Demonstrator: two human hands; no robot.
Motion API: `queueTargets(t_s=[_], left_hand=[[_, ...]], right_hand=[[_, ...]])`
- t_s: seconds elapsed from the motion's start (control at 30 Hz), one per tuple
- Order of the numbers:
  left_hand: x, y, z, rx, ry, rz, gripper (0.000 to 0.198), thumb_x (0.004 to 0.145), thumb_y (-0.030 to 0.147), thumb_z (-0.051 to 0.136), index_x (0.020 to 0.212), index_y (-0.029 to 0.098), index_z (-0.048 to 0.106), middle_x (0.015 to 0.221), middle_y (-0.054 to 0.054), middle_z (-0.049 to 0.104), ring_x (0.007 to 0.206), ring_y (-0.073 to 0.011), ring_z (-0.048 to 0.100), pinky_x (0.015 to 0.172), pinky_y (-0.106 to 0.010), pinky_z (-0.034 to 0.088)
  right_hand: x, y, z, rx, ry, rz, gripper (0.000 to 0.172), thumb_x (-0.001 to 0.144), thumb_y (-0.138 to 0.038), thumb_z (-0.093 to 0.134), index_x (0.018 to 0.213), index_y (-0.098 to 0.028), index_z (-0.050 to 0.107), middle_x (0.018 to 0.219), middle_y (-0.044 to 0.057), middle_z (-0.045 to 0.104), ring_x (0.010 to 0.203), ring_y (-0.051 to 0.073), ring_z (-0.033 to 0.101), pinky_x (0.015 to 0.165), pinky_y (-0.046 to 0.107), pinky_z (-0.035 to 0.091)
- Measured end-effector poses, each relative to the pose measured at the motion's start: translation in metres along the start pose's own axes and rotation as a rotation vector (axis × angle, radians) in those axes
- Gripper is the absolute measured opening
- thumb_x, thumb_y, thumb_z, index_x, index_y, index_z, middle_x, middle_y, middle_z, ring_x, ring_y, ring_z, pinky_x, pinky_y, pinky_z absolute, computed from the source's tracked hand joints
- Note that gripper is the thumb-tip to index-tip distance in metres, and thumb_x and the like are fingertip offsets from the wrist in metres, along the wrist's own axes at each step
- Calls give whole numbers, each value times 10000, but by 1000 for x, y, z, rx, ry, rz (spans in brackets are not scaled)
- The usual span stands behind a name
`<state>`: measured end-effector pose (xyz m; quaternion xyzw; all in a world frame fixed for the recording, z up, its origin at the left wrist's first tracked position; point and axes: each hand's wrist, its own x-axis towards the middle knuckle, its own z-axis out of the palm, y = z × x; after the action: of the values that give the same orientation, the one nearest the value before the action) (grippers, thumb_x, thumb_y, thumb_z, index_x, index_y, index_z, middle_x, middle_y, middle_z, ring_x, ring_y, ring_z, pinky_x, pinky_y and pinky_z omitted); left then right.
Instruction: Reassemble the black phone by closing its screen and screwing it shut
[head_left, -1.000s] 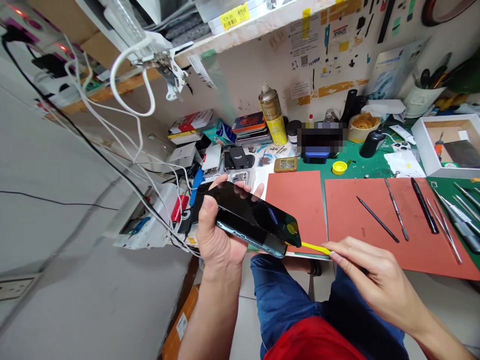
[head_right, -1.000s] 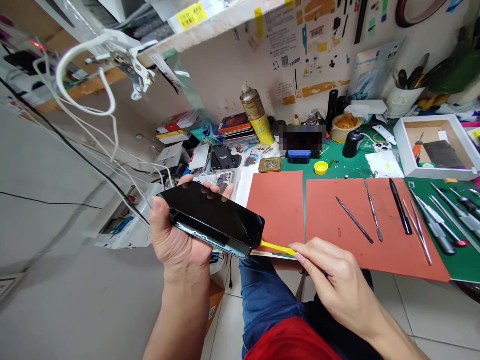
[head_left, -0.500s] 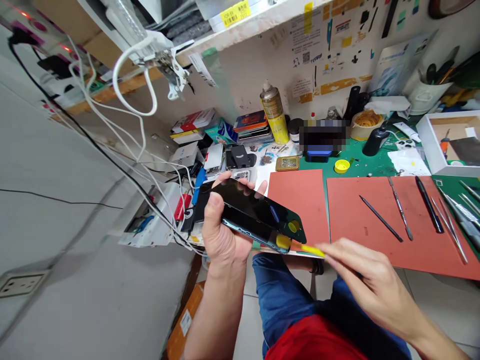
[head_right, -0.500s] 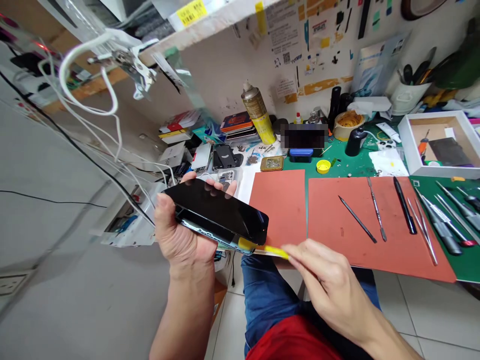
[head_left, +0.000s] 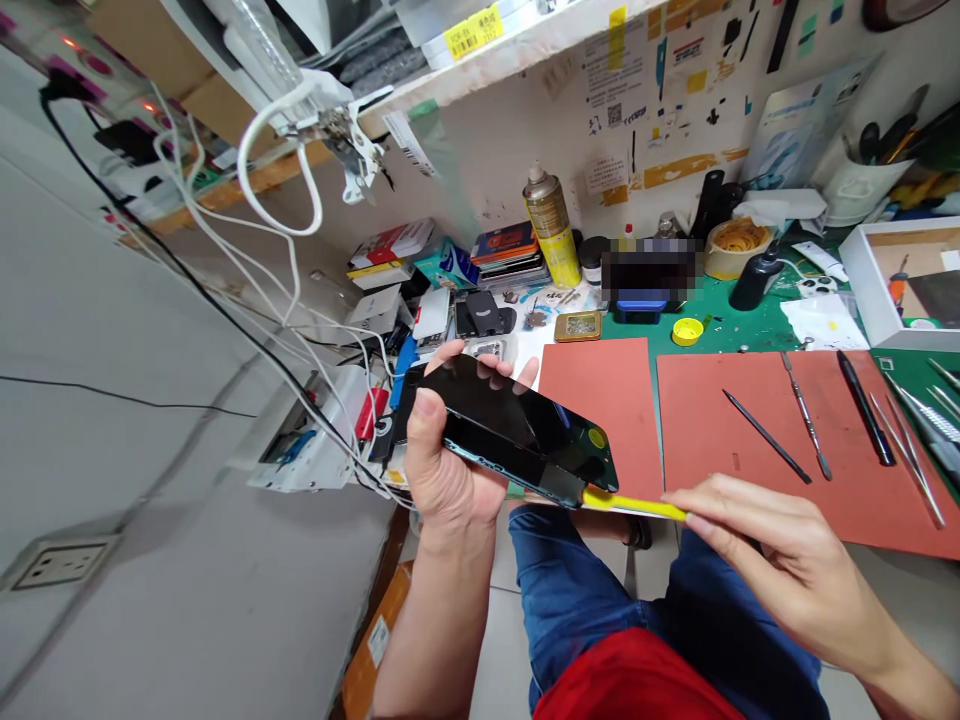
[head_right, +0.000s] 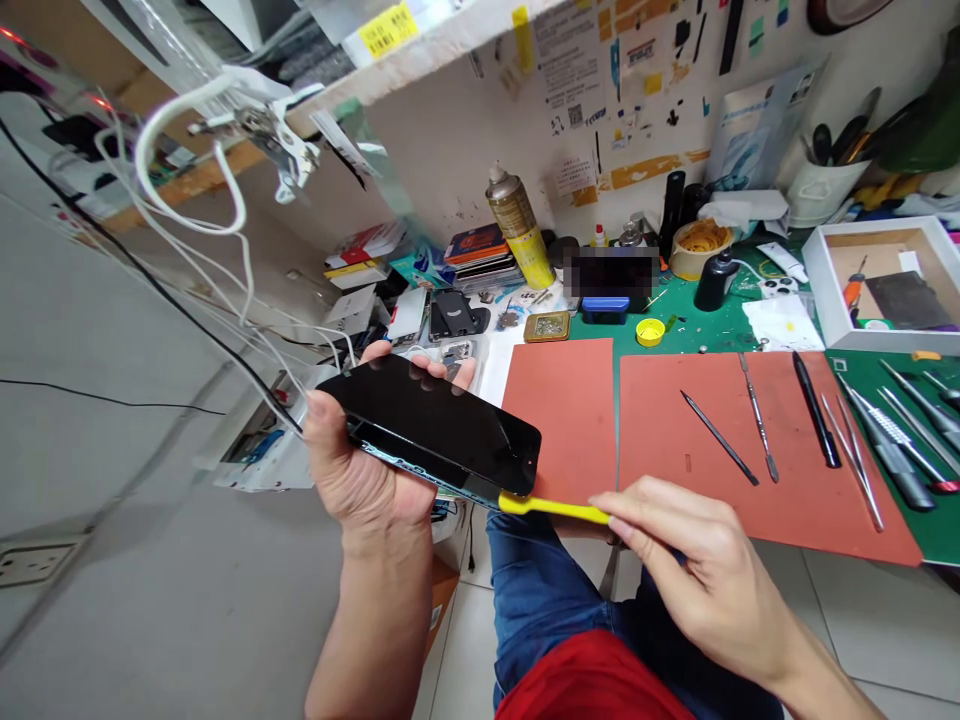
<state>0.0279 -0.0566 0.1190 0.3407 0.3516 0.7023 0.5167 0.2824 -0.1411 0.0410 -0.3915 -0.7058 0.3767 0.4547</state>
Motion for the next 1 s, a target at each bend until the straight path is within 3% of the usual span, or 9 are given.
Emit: queueTargets(t_s=[0.07, 0.23, 0.37, 0.53, 0.67, 0.8, 1.0], left_hand=[[0, 0, 0, -3, -6, 7, 508, 802, 615, 967, 1167, 290, 829, 1031, -18, 794, 1048, -233, 766, 1300, -602, 498], [0, 0, -1, -14, -10, 12, 502, 804, 606, 967, 1165, 284, 834, 1039, -25, 794, 1032, -224, 761, 1289, -588, 517], [1, 0, -2, 13, -14, 23, 490, 817, 624, 949, 1168, 302, 831, 1045, -31, 799, 1056, -243, 767, 1279, -599, 521], [1, 1, -1, 2, -8, 31, 520, 792, 617, 970, 1165, 281, 832, 1046, -30, 783, 1047, -240, 755, 1286, -578, 520], [0, 1, -1, -10, -7, 29, 527, 783, 606, 982, 1164, 272, 837, 1043, -34, 778, 1029, -231, 740, 1262, -573, 547], [-1, 2, -2, 4, -14, 38, 518, 805, 618, 962, 1169, 275, 830, 1044, -27, 778, 1034, -234, 746, 1263, -586, 544], [-1, 3, -3, 11, -13, 44, 541, 797, 633, 965, 1170, 269, 820, 1032, -17, 774, 1051, -240, 751, 1281, -588, 522]], right_hand=[[1, 0, -1, -39, 60, 4, 372, 1107, -136, 637, 1392, -298, 813, 1031, 56, 821, 870, 184, 794, 748, 269, 641], [-1, -2, -7, -8, -38, 0, 349, 1109, -153, 622, 1352, -283, 836, 955, 58, 814, 786, 189, 774, 668, 274, 626], [-4, -2, -12, -62, 48, 8, 348, 1094, -140, 636, 1341, -284, 836, 1014, 70, 832, 845, 207, 799, 728, 295, 654], [-5, -3, -24, -58, -77, -28, 322, 1101, -147, 624, 1286, -316, 827, 906, 22, 787, 743, 163, 748, 646, 251, 602], [-3, -2, -24, -77, -25, -23, 344, 1100, -128, 622, 1320, -308, 816, 997, 41, 809, 816, 177, 765, 705, 271, 616], [0, -2, -20, -38, -125, -32, 332, 1110, -143, 610, 1302, -300, 830, 884, 22, 768, 723, 157, 719, 634, 261, 573], [-4, -4, -23, -14, -102, -8, 313, 1103, -148, 618, 1259, -284, 853, 899, 36, 789, 738, 164, 743, 644, 261, 591]])
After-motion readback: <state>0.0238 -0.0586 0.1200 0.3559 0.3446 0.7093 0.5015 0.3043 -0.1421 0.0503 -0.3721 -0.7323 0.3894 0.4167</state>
